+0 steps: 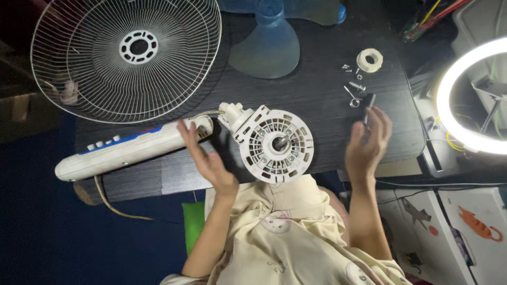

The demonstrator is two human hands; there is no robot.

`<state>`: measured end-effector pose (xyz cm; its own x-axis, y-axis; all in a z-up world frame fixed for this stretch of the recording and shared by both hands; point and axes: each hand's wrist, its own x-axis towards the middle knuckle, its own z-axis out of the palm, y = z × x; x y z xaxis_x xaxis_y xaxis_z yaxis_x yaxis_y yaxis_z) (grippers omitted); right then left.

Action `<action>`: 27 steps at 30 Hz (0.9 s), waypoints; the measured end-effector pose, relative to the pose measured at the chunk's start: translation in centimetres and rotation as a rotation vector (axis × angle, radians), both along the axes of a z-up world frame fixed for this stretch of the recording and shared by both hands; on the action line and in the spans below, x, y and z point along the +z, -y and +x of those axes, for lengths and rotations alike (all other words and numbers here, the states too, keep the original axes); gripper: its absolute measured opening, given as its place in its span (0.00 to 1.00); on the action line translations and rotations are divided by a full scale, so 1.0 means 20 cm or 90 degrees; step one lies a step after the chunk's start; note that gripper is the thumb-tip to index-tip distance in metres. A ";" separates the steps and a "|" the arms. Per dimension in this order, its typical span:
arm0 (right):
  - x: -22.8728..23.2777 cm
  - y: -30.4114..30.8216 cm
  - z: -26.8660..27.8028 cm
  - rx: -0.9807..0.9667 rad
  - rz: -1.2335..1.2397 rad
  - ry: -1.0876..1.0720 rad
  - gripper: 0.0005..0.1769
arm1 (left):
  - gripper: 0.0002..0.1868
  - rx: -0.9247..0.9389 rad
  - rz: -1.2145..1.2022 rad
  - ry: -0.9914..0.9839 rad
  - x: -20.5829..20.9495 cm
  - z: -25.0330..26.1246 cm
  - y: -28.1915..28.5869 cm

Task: The person disassembles a standing electric fan on a table. They use a screwdriver to remove screws from the fan neck, detach the fan head, remove the fan blades, and then unscrew the motor housing from the base.

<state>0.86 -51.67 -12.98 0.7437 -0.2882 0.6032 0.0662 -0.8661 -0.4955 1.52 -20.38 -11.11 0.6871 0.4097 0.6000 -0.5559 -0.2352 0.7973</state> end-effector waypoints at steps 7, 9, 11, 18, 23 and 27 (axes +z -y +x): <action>0.02 0.15 0.09 -0.184 0.017 -0.200 0.33 | 0.35 0.009 0.023 -0.014 0.04 -0.03 -0.03; 0.03 0.14 0.11 -0.194 0.038 -0.205 0.32 | 0.35 0.001 0.048 -0.006 0.05 -0.04 -0.02; 0.04 0.12 0.11 -0.200 0.123 -0.241 0.29 | 0.35 -0.021 0.066 0.015 0.07 -0.05 -0.01; -0.04 0.29 0.15 -0.193 0.228 -0.200 0.16 | 0.48 -0.150 0.356 -0.028 0.21 -0.13 0.04; -0.04 0.35 0.10 -0.194 0.446 -0.166 0.13 | 0.56 -0.175 0.394 -0.022 0.28 -0.12 0.08; 0.05 0.34 -0.01 -0.103 0.509 -0.059 0.11 | 0.57 -0.165 0.407 -0.022 0.30 -0.10 0.10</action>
